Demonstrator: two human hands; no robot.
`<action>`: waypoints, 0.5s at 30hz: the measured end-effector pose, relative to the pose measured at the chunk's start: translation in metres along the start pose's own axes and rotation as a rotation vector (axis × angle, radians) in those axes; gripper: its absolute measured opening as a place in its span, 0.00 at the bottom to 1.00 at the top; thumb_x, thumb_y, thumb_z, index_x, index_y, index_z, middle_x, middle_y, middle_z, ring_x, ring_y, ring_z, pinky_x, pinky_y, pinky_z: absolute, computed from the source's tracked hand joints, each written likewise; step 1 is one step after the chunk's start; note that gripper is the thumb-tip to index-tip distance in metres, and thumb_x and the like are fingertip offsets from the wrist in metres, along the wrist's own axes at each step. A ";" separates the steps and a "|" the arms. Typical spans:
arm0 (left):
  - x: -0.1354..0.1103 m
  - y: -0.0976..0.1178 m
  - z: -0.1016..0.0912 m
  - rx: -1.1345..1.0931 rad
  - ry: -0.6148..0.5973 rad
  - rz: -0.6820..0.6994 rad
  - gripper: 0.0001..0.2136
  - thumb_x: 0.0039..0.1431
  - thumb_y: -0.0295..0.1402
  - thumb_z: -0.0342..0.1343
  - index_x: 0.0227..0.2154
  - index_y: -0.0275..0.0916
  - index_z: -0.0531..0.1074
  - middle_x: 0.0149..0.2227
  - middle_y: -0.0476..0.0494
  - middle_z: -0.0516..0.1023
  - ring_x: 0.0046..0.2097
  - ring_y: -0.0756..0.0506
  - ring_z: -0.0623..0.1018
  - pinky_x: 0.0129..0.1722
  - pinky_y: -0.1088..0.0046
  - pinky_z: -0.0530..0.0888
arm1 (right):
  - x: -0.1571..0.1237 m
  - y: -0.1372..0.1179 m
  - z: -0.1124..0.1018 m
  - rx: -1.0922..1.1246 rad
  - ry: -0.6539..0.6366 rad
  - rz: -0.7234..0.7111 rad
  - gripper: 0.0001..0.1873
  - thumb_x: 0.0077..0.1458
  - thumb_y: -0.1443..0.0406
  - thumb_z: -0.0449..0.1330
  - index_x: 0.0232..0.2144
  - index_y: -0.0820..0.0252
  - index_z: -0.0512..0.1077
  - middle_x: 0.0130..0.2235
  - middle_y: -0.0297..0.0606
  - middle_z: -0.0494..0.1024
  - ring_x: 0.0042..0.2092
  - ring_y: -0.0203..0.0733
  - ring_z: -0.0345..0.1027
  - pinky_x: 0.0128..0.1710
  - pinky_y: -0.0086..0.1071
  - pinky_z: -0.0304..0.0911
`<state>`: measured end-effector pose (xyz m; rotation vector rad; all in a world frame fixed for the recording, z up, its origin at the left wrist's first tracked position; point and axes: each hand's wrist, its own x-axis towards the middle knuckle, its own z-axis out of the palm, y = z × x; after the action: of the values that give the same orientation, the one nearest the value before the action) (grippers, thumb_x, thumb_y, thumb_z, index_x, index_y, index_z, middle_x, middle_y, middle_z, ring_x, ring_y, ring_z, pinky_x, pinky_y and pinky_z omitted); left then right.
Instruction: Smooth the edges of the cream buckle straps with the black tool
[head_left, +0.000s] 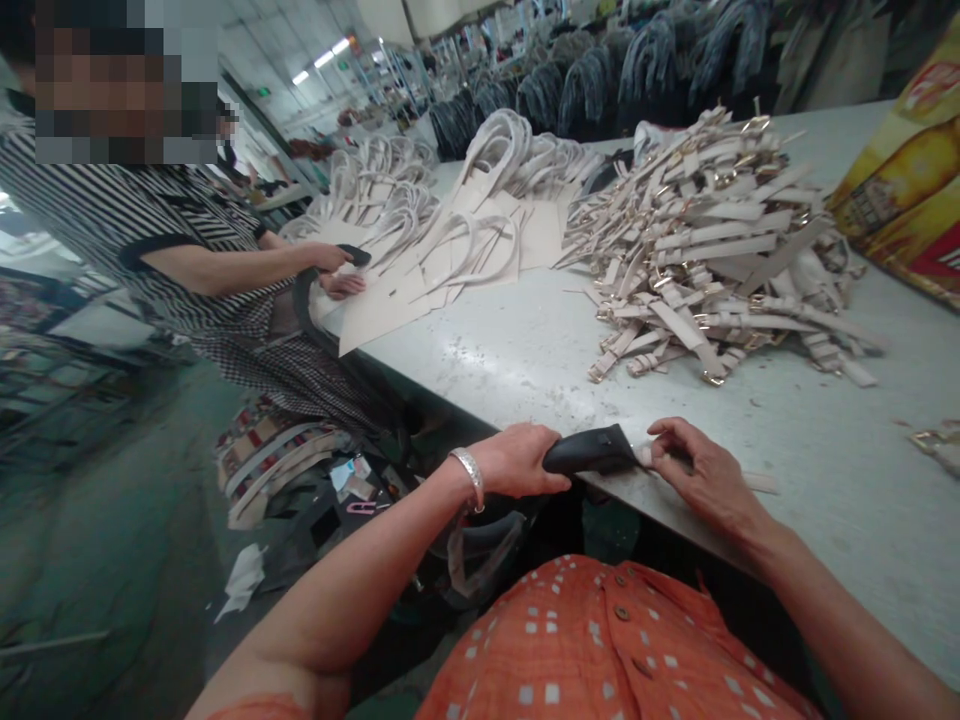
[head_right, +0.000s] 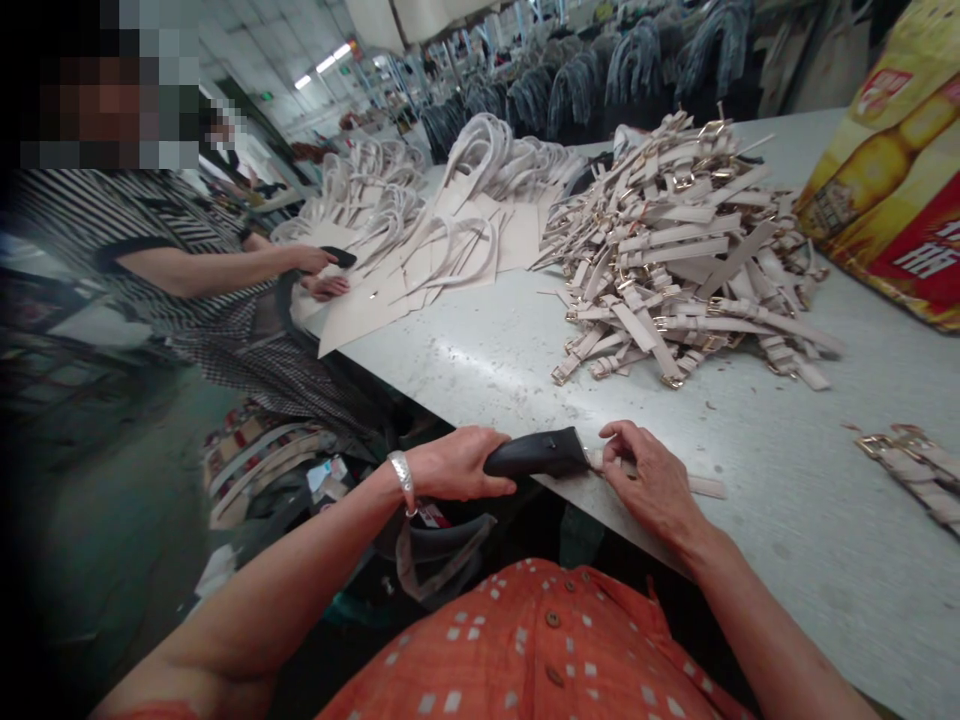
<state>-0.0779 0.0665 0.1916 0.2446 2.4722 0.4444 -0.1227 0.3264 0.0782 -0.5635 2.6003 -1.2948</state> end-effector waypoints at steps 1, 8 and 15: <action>-0.001 -0.001 -0.002 0.015 0.002 -0.001 0.12 0.52 0.43 0.57 0.31 0.38 0.70 0.27 0.47 0.74 0.28 0.48 0.72 0.26 0.74 0.63 | 0.000 0.002 0.000 -0.019 -0.007 -0.040 0.15 0.50 0.62 0.55 0.43 0.49 0.65 0.37 0.27 0.72 0.40 0.38 0.65 0.41 0.36 0.59; 0.008 0.007 -0.004 0.104 0.014 0.037 0.13 0.52 0.43 0.56 0.32 0.38 0.71 0.31 0.44 0.76 0.31 0.46 0.74 0.28 0.73 0.65 | 0.003 0.012 0.001 -0.082 -0.003 -0.199 0.16 0.48 0.67 0.55 0.42 0.52 0.67 0.41 0.31 0.69 0.40 0.37 0.63 0.42 0.35 0.62; 0.006 0.007 0.001 0.053 0.025 0.015 0.13 0.51 0.43 0.56 0.32 0.38 0.71 0.29 0.45 0.75 0.30 0.47 0.73 0.27 0.74 0.65 | 0.002 0.011 -0.002 -0.074 -0.020 -0.211 0.18 0.52 0.65 0.56 0.47 0.52 0.67 0.42 0.34 0.71 0.44 0.40 0.63 0.46 0.39 0.62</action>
<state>-0.0820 0.0751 0.1901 0.2814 2.5101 0.3905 -0.1278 0.3331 0.0701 -0.8799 2.6393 -1.2471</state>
